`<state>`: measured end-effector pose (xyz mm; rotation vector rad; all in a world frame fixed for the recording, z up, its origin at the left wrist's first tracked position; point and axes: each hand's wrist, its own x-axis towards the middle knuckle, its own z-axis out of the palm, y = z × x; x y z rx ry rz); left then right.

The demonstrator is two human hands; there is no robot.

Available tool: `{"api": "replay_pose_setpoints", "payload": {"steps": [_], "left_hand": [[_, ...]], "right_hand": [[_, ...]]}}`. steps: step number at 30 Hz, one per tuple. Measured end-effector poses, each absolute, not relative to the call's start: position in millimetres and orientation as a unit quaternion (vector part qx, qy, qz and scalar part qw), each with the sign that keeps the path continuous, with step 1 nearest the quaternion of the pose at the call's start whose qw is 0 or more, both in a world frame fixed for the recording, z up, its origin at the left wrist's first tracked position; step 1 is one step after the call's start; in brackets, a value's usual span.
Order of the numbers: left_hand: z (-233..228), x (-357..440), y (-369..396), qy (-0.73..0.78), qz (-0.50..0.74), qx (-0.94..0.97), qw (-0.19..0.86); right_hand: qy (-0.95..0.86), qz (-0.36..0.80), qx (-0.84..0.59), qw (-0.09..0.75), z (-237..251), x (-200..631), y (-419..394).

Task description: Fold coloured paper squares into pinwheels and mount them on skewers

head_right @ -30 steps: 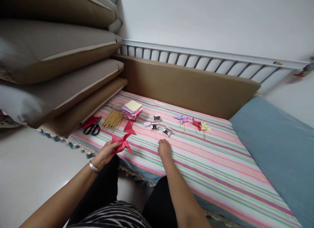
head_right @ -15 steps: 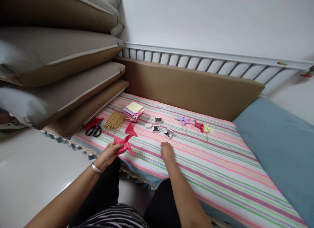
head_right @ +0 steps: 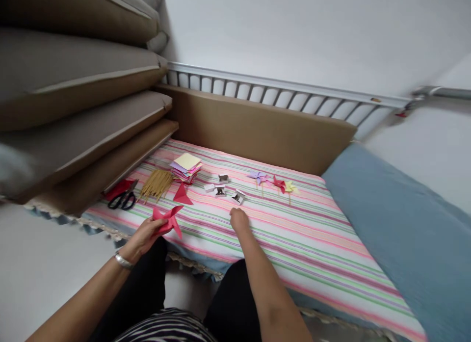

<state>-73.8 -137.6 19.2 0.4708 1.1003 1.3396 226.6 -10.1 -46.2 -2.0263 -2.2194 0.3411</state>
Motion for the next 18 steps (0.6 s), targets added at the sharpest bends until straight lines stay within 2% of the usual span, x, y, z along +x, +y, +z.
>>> {"api": "replay_pose_setpoints", "payload": {"steps": [5,9,15,16,18], "left_hand": [[11.8,-74.3,-131.1,0.487,0.565,0.2,0.635],[13.8,-67.5,-129.7,0.483,0.577,0.229,0.618],[38.4,-48.7,-133.0,0.499,0.61,0.236,0.568],[43.1,-45.3,-134.0,0.497,0.615,0.238,0.564],[50.9,-39.2,-136.3,0.49,0.626,0.246,0.554]], "right_hand": [[-0.707,0.157,-0.679,0.123,-38.1,228.0,-14.2],[-0.698,0.212,-0.651,0.211,-16.3,209.5,-25.1],[-0.713,0.3,-0.522,0.359,40.9,143.4,-84.7],[-0.698,0.344,-0.48,0.405,49.5,133.5,-96.8],[-0.673,0.4,-0.434,0.446,62.5,118.1,-116.2]]}}
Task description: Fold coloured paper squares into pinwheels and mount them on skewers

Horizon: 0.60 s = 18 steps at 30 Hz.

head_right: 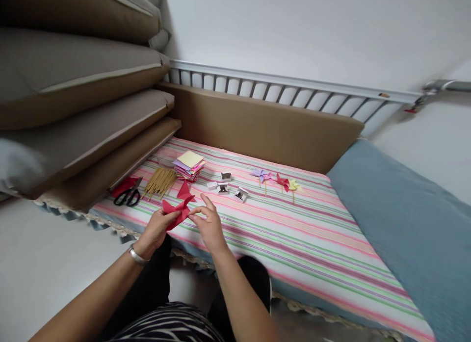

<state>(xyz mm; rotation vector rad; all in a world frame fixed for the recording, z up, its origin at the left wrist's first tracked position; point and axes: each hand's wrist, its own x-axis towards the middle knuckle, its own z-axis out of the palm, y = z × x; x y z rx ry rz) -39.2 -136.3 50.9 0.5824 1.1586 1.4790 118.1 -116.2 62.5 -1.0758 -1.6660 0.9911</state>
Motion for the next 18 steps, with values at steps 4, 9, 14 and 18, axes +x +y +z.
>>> {"api": "replay_pose_setpoints", "payload": {"steps": [4,9,14,18], "left_hand": [[59.4,-30.5,-140.6,0.47,0.635,0.281,0.546],[65.1,-24.1,-144.1,0.46,0.627,0.296,0.555],[70.6,-21.8,-145.9,0.437,0.629,0.302,0.568],[72.0,-22.5,-147.6,0.424,0.624,0.316,0.575]], "right_hand": [[-0.647,0.422,-0.424,0.472,72.8,105.5,-131.1],[-0.637,0.424,-0.431,0.478,75.3,107.1,-130.3],[-0.635,0.416,-0.44,0.48,78.8,109.8,-130.5],[-0.636,0.416,-0.447,0.472,80.2,111.6,-130.5]]}}
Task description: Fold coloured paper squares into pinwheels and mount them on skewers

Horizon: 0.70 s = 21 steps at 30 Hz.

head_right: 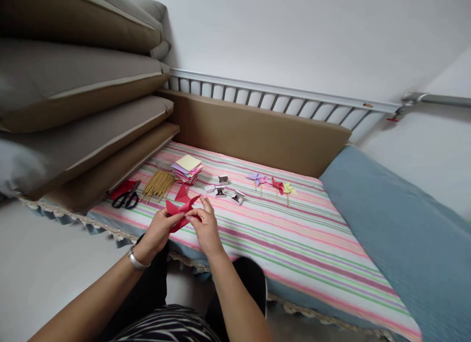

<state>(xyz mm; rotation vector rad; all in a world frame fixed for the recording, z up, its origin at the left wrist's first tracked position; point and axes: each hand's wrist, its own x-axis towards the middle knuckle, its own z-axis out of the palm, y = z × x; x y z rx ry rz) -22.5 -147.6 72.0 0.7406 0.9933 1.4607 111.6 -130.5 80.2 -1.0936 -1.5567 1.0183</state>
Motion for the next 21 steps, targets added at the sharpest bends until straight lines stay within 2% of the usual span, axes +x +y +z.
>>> {"api": "replay_pose_setpoints", "payload": {"steps": [13,21], "left_hand": [[72.3,-21.9,-149.2,0.437,0.604,0.332,0.578],[74.0,-20.6,-151.2,0.445,0.586,0.352,0.578]], "right_hand": [[-0.621,0.438,-0.456,0.464,81.3,115.0,-131.5],[-0.567,0.514,-0.427,0.482,78.4,116.7,-132.7]]}}
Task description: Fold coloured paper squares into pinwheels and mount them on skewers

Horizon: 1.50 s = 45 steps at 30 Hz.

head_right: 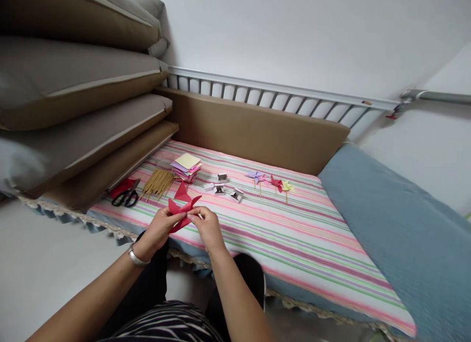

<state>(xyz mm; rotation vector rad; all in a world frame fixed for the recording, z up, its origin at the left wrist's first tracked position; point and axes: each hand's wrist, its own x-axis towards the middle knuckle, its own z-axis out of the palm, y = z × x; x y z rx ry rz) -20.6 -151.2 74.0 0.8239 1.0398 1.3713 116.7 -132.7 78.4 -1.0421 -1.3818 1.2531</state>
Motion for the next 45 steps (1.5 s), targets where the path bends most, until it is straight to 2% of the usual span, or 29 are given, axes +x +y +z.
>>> {"api": "replay_pose_setpoints", "payload": {"steps": [12,25,45], "left_hand": [[71.7,-21.0,-151.0,0.432,0.578,0.342,0.602],[74.1,-21.6,-152.4,0.427,0.57,0.364,0.6],[80.9,-19.7,-153.4,0.388,0.576,0.397,0.6]], "right_hand": [[-0.577,0.511,-0.438,0.463,75.7,119.2,-131.1],[-0.497,0.589,-0.43,0.471,80.6,116.4,-135.0],[-0.487,0.59,-0.424,0.485,83.6,122.8,-133.0]]}}
